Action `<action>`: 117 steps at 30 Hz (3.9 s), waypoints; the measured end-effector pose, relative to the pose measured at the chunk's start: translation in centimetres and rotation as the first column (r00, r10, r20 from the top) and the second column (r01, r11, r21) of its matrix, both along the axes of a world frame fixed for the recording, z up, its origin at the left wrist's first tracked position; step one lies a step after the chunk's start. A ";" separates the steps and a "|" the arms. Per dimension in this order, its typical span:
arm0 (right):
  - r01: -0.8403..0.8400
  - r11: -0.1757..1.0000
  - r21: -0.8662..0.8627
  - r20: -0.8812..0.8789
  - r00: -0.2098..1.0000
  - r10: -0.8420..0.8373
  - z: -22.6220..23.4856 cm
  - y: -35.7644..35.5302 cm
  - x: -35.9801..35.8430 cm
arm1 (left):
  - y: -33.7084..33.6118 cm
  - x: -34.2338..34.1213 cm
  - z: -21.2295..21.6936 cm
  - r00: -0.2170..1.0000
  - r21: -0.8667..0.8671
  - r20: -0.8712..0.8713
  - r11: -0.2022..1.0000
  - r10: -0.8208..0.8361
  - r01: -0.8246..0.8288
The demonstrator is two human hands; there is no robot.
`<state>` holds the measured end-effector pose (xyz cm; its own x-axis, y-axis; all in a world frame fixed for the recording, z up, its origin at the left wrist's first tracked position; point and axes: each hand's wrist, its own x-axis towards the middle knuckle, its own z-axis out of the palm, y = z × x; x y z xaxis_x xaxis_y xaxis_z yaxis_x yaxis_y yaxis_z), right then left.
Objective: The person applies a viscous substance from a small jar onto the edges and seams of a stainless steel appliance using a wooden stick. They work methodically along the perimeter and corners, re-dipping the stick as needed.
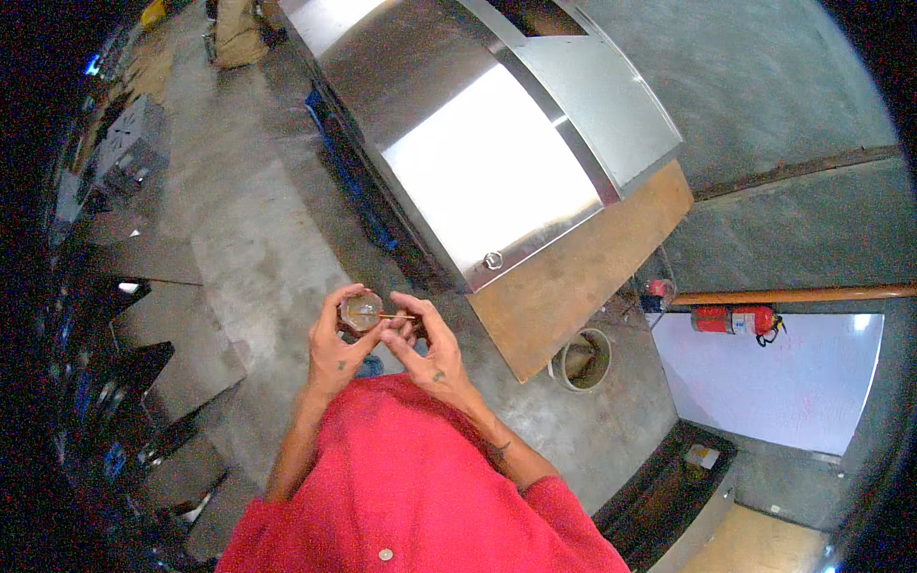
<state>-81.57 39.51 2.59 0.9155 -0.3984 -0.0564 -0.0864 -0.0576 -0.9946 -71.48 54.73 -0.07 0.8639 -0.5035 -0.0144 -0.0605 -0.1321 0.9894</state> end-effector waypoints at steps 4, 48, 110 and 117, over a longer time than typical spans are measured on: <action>0.008 0.980 -0.198 0.148 0.989 0.022 0.5 -2.1 -0.4 | -2.1 -1.6 0.7 0.992 0.025 0.124 0.999 0.032 -0.035; 0.037 0.759 -0.650 0.284 0.938 0.198 -15.4 -20.6 -2.1 | -10.3 -17.0 -1.6 0.806 0.142 0.007 0.797 0.592 -0.587; 0.068 0.573 -0.817 0.310 0.890 0.335 -15.6 -20.8 -2.1 | -10.3 -17.3 -3.4 0.805 0.203 0.060 0.782 0.590 -0.589; 0.054 0.573 -0.818 0.290 0.899 0.329 -15.5 -20.8 -2.3 | -10.4 -17.1 -3.2 0.807 0.183 0.075 0.788 0.585 -0.588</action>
